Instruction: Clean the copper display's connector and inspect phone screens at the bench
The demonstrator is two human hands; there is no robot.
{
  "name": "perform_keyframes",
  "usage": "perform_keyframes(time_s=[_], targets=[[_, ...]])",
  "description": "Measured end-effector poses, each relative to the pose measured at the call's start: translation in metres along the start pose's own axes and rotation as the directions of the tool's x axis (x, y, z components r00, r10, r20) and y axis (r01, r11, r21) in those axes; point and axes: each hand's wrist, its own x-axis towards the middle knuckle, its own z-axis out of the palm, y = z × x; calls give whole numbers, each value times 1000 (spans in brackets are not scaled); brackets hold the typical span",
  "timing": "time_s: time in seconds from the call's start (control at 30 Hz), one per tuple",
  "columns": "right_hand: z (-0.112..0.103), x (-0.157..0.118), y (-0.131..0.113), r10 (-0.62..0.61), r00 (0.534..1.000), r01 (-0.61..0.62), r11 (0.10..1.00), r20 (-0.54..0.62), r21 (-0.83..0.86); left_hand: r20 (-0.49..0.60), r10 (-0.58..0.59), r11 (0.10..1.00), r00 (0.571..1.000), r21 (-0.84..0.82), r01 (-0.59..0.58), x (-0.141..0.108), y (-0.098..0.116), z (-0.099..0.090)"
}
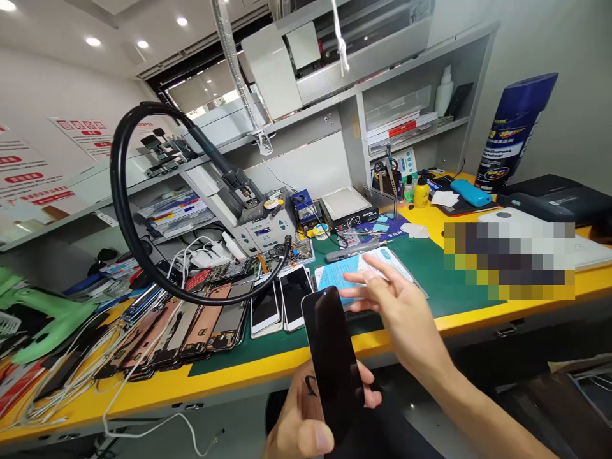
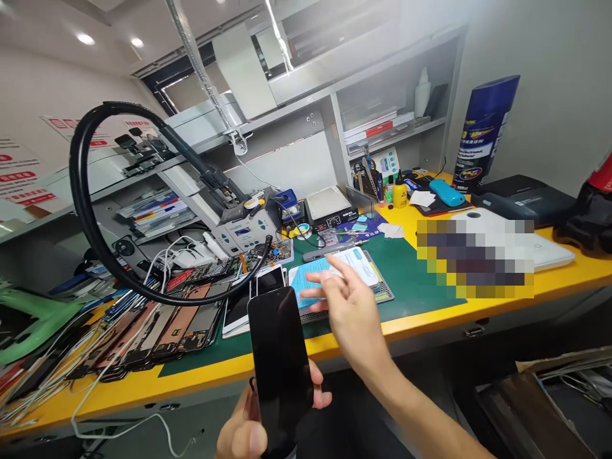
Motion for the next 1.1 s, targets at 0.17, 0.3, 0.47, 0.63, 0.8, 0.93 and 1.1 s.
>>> perform_keyframes(time_s=[0.17,0.3,0.47,0.63,0.8,0.93,1.1], targets=[[-28,-4,5,-40,994,23,985,-98,-169,-165,46,993,985,111,-28,-9,12,7],[-37,-26,4,14,1000,-19,941,-20,-337,-394,17,946,919,305,114,-12,19,21],[-28,-57,15,49,977,52,889,207,-455,-624,247,754,741,605,258,-2,9,43],[-16,-67,24,102,963,17,899,249,-438,-654,467,682,596,695,228,5,-3,53],[-21,-52,8,153,964,-58,918,216,-391,-666,436,717,605,664,214,2,-15,55],[-39,-15,-19,194,955,-99,922,225,-375,-637,471,542,610,754,369,-11,-7,44],[-53,37,-57,250,945,-104,841,211,-530,-430,686,112,586,859,499,-45,60,-21]])
